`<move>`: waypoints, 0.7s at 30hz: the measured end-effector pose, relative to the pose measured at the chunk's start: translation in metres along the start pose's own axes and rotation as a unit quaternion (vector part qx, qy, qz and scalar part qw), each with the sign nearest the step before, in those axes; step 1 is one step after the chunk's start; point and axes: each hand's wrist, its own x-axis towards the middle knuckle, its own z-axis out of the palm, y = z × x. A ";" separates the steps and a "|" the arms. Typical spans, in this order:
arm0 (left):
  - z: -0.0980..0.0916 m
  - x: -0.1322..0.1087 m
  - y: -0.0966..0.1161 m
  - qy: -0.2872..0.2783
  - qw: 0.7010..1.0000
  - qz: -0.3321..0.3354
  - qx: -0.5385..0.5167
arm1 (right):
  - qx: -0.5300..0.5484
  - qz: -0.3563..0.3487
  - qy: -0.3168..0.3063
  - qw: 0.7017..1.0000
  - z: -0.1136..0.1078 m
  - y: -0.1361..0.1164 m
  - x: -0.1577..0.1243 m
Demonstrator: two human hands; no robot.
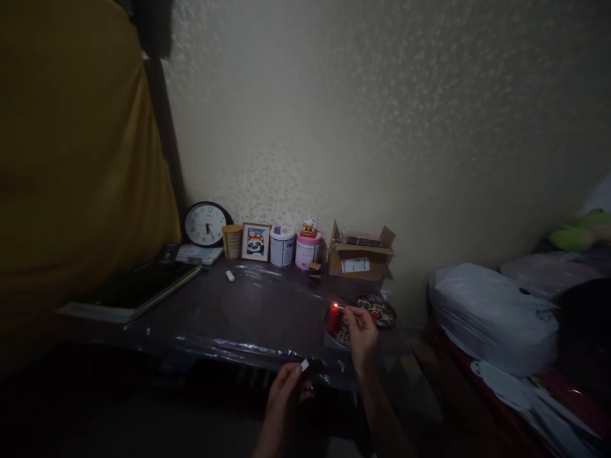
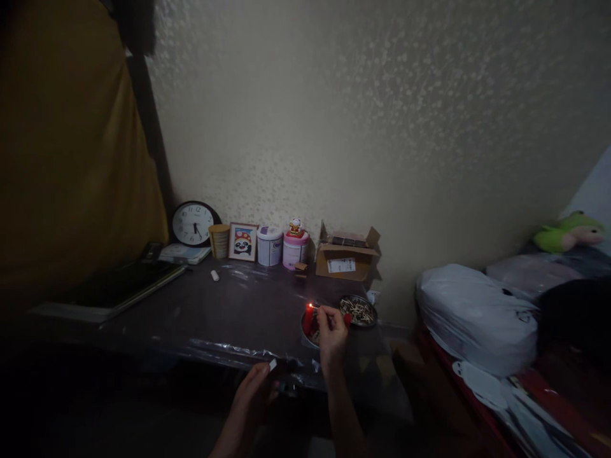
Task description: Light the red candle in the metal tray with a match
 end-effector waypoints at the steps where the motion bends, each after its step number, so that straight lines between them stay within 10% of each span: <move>1: 0.000 0.000 0.000 0.003 1.000 -0.001 0.003 | 0.002 -0.001 -0.001 1.000 0.000 -0.001 -0.001; 21: 0.005 -0.005 0.006 0.002 1.000 -0.010 -0.010 | 0.000 -0.009 -0.004 1.000 0.002 -0.001 -0.001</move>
